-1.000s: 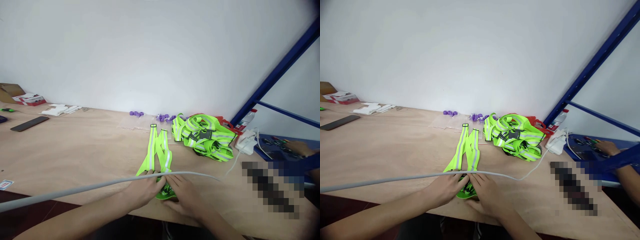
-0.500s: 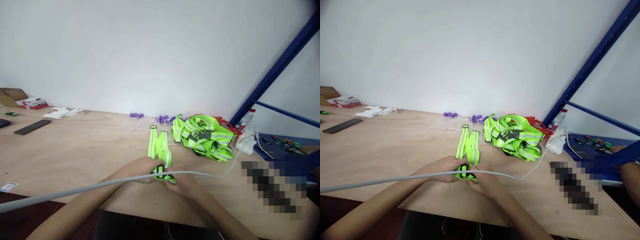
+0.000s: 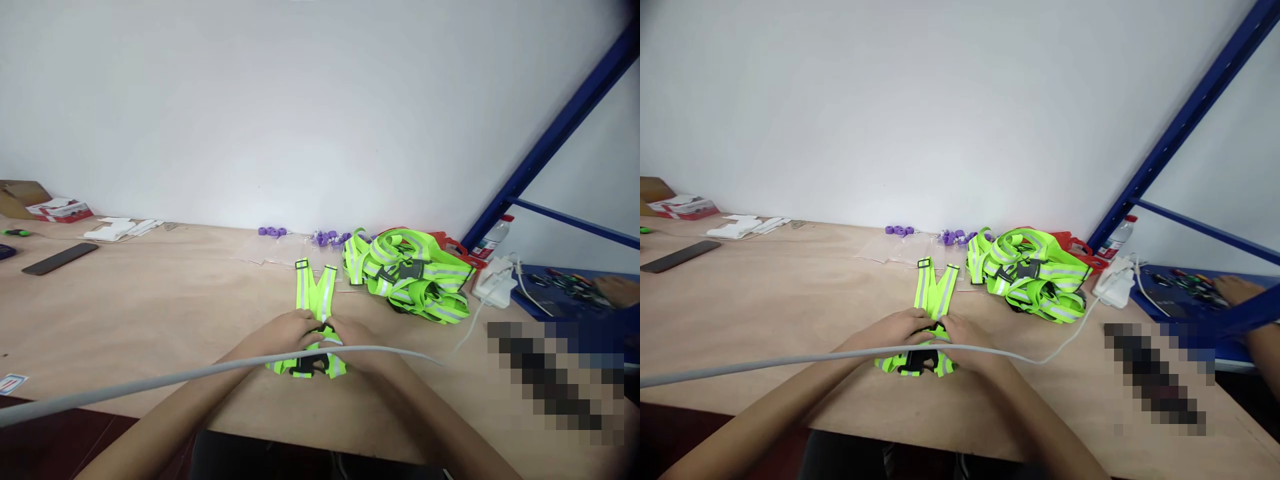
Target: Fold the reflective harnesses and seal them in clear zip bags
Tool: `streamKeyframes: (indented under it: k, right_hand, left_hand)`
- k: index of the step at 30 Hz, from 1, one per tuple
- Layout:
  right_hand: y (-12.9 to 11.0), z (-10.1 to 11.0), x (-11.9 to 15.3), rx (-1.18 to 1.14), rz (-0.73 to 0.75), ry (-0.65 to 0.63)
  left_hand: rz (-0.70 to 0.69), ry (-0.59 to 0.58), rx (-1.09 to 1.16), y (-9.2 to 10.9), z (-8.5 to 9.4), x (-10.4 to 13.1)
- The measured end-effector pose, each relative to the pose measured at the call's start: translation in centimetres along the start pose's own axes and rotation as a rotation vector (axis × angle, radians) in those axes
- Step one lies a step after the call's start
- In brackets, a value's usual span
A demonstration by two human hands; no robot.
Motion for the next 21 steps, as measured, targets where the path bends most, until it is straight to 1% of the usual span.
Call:
streamKeyframes:
  k: [2,4,7,9,10,12,14,16,18,21]
  right_hand:
    - [0.0,-0.2,0.3,0.101,0.004,0.072]
    - [-0.2,-0.5,0.6,0.188,0.049,0.115]
    - [-0.2,-0.7,1.2,0.233,0.097,0.193]
    - [0.3,-0.6,1.4,0.170,0.072,0.232]
    - [0.7,-0.6,1.4,0.117,0.038,0.241]
    - [1.8,-0.4,1.5,-0.004,-0.055,0.252]
    - [2.5,-0.2,1.6,-0.103,-0.117,0.265]
    - [2.2,0.2,1.7,-0.167,-0.082,0.286]
    - [1.5,0.5,1.8,-0.203,0.006,0.299]
    - [0.6,0.7,1.9,-0.219,0.097,0.283]
  left_hand:
    - [0.009,0.048,-0.098,0.0,-0.5,0.4]
    - [0.024,0.094,-0.181,-0.1,-1.0,0.8]
    - [0.020,0.158,-0.247,-0.1,-1.5,1.2]
    - [-0.002,0.188,-0.193,0.0,-1.6,1.4]
    - [0.005,0.217,-0.146,-0.1,-1.3,1.6]
    - [0.081,0.304,-0.067,-0.9,-0.5,2.3]
    - [0.185,0.370,-0.062,-1.7,0.1,3.2]
    - [0.238,0.358,-0.077,-2.1,0.0,3.8]
    - [0.229,0.319,-0.040,-2.1,-0.5,4.1]
    - [0.215,0.353,0.107,-2.3,-0.1,4.2]
Point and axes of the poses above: each hand's wrist, its own x-axis away from the middle knuckle, its own z-axis out of the back of the hand, y = z × x, the point moved 9 cm from there along -x, towards the middle knuckle, and after that the axes turned 4 degrees about -x, right-handed, at the moved point
